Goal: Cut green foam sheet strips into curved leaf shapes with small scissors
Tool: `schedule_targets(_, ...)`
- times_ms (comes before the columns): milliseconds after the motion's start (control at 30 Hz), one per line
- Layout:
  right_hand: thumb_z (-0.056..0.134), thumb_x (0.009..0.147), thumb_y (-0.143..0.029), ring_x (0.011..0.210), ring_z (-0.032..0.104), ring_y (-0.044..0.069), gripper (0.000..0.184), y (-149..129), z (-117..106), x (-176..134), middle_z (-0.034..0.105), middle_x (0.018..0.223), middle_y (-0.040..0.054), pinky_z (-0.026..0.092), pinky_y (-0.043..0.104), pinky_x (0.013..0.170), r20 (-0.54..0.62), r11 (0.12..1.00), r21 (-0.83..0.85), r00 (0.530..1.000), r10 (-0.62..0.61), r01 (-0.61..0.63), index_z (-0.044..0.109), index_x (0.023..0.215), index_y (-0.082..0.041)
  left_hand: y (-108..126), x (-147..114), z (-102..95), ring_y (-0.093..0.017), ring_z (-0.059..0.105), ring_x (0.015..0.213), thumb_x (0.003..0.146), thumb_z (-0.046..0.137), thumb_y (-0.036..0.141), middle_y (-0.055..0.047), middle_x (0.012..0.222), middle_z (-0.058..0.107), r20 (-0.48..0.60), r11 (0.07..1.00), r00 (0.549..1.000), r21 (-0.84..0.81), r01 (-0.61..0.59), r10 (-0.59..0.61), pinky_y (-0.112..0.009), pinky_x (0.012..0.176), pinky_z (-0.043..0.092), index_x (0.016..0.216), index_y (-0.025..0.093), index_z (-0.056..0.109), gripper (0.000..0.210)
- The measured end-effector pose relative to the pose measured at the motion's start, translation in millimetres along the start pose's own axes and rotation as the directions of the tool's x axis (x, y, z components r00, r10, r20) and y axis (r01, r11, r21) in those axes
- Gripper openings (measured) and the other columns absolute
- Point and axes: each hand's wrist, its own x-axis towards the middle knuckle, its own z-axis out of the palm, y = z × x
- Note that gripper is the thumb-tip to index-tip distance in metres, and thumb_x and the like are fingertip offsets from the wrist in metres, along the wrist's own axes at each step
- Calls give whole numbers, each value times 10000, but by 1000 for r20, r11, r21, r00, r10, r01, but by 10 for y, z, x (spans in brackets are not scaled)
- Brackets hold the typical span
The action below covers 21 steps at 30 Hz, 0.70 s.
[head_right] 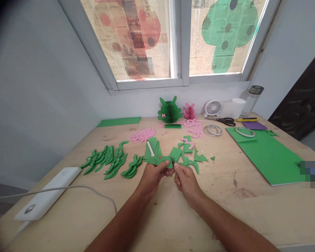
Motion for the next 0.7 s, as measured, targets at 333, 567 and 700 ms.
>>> schedule_targets(333, 525, 743, -588, 339, 168, 52, 428, 0, 4, 10, 313, 400, -95, 93, 212, 349, -19, 1000, -16, 1000, 17, -17, 525, 689, -163, -20, 35, -20, -102, 465, 454, 562, 710, 303, 1, 470, 516, -31, 999, 999, 40, 19, -18, -232, 472, 379, 538, 135, 574, 218)
schedule_targets(567, 526, 749, -579, 343, 176, 54, 422, 0, 16, -3, 314, 397, -92, 91, 215, 352, -27, 1000, -22, 1000, 6, -6, 525, 678, -162, -26, 42, -26, -100, 465, 458, 582, 705, 308, -4, 480, 521, -24, 999, 999, 33, 28, -27, -229, 474, 382, 550, 125, 582, 223)
schedule_targets(700, 523, 744, -586, 345, 180, 58, 423, 7, 18, -2, 314, 397, -92, 100, 215, 353, -27, 999, -30, 1000, 10, -11, 523, 684, -167, -19, 32, -21, -104, 477, 475, 584, 709, 297, -9, 503, 537, -7, 1000, 1000, 24, 17, -17, -225, 471, 379, 553, 126, 578, 218)
